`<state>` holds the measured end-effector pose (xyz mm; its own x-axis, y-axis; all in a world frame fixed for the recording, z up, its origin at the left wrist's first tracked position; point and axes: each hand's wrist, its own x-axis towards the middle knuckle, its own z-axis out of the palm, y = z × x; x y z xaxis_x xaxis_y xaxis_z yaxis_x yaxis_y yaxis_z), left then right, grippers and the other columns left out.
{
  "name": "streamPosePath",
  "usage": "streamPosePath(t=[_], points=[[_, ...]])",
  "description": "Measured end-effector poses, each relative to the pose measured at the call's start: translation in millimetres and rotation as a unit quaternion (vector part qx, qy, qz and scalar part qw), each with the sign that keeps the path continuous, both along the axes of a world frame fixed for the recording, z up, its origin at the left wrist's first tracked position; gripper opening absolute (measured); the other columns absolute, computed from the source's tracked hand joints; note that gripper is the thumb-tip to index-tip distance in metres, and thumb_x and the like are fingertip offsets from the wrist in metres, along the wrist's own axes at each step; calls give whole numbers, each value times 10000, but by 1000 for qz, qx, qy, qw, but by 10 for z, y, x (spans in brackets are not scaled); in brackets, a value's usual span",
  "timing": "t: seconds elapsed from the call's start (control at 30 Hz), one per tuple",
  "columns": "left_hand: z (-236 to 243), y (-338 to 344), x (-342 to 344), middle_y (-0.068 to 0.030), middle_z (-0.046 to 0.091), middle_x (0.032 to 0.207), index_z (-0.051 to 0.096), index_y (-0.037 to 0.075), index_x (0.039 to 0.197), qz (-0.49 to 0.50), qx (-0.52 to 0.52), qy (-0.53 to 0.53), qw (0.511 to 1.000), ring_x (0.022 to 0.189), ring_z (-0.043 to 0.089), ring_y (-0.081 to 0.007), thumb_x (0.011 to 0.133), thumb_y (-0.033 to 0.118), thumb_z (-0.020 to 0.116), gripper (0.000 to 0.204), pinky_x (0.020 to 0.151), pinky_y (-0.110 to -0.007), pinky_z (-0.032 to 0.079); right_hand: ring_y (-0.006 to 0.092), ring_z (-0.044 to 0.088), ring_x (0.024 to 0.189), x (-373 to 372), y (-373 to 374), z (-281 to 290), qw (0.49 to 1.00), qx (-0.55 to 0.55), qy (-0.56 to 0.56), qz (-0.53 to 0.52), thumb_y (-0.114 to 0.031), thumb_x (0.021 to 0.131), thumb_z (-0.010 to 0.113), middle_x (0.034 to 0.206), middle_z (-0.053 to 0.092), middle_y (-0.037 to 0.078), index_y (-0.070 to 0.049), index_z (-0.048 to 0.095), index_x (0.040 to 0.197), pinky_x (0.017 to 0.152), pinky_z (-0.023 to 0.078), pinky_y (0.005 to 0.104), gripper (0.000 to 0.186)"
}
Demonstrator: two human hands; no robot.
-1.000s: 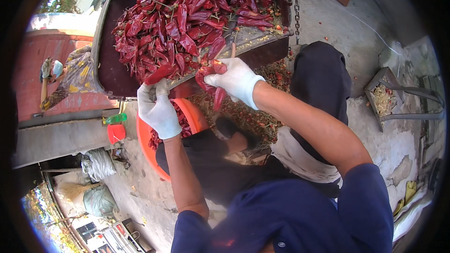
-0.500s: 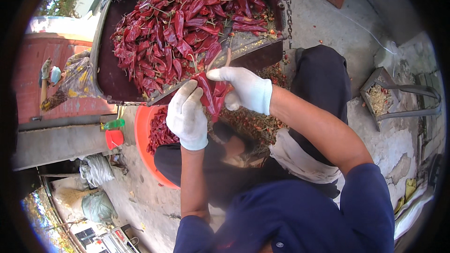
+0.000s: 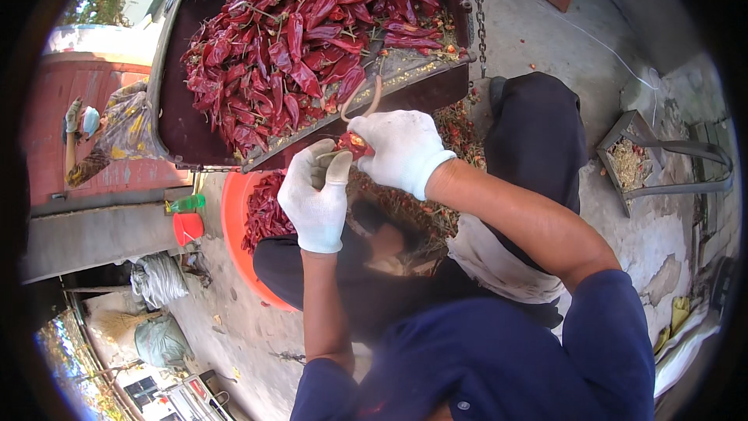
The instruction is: The person sits on the ground and uses a curved blade to remove stems from dried red chilies. They pick chilies from a large metal tray, cut the stems, and place the de-stemmed chilies into an orange basin while discarding the stems onto the floor.
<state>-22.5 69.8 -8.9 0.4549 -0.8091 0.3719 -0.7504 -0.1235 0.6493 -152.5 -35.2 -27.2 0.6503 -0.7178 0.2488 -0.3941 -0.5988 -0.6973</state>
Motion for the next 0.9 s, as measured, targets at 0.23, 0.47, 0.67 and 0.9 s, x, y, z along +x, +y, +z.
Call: streamPosePath(t=[0.23,0.47,0.67,0.9], points=[[-132,-33,-140,-1,608,645,708,8,928,64,-51,271,959,509,497,-51,965,193,670,193,470,-200,371,373,676,846,7,-10,-15,996,69,-7,49,-255,762,701,884,709,133,-110,677,866,750,535,469,181],[-85,-130,-63,42,443,634,637,41,921,63,-231,690,683,486,347,-52,1027,322,566,309,403,-195,250,132,654,746,-35,-15,13,861,462,-193,92,-149,833,780,863,726,64,-29,718,979,676,516,310,199],[-224,9,401,11,502,614,612,49,822,127,-137,478,858,485,450,-105,992,464,588,449,439,-265,381,67,614,756,-78,-77,12,856,459,-227,65,-148,874,778,890,709,11,-2,703,1058,701,508,254,247],[-259,-462,902,-85,663,991,695,52,1141,197,3,-144,970,833,657,-189,819,244,808,392,791,-327,525,53,606,740,-58,-87,35,910,391,-115,71,-196,863,758,784,695,26,-24,716,973,716,499,267,208]])
